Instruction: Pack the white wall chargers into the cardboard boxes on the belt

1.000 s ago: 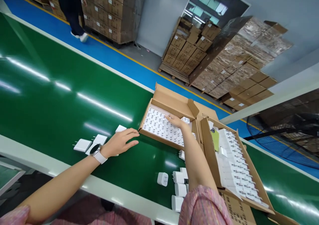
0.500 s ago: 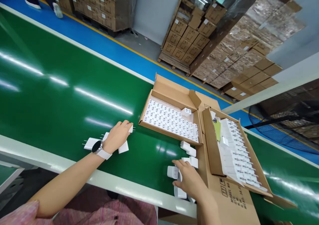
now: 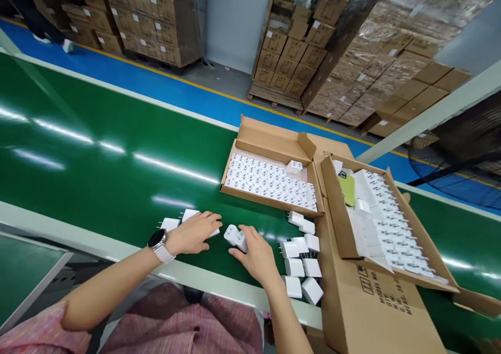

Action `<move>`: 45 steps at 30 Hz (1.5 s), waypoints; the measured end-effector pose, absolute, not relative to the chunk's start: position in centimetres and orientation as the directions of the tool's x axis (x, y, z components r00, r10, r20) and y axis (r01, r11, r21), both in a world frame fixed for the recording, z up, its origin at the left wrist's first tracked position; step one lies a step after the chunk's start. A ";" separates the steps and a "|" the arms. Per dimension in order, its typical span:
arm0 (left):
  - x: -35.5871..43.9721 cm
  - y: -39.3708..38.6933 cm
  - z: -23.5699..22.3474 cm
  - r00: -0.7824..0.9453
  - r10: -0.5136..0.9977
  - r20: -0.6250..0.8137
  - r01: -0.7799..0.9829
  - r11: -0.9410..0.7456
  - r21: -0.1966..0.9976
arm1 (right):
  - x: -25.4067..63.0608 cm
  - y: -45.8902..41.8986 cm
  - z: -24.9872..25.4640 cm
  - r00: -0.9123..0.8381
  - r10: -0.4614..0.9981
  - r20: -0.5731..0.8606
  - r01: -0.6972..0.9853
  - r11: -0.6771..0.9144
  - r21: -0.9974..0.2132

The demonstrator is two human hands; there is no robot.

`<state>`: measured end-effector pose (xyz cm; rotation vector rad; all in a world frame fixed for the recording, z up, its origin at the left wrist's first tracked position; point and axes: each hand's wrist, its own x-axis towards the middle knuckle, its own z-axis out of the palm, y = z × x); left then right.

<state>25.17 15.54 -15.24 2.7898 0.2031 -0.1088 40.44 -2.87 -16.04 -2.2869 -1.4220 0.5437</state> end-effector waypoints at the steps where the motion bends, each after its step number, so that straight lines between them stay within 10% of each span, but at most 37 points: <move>1: 24.9 15.8 -15.0 0.985 0.127 -0.120 0.158 -0.936 0.313 | 40.2 -2.6 -16.3 0.403 0.906 -0.126 0.753 -0.407 -0.516; 9: 26.0 15.5 -13.3 0.963 0.239 -0.121 0.257 -0.953 0.158 | 39.8 -3.5 -16.6 0.489 0.870 -0.064 0.733 -0.450 -0.511; 17: 28.6 14.9 -13.5 0.960 0.157 -0.232 0.238 -0.893 0.381 | 39.5 -2.7 -16.2 0.596 0.793 -0.124 0.746 -0.604 -0.281; 24: 29.2 14.4 -13.9 0.959 0.149 -0.241 0.248 -0.851 0.463 | 39.9 -3.8 -18.8 0.564 0.824 0.046 0.544 -0.329 -0.772; 34: 27.7 15.3 -13.0 0.916 0.325 -0.236 0.392 -0.851 0.350 | 41.3 -6.1 -19.3 0.530 0.824 0.199 0.776 -0.376 -0.507; 45: 29.0 15.0 -12.9 0.926 0.262 -0.273 0.363 -0.818 0.446 | 41.8 -2.8 -18.5 0.424 0.904 0.049 0.843 -0.374 -0.386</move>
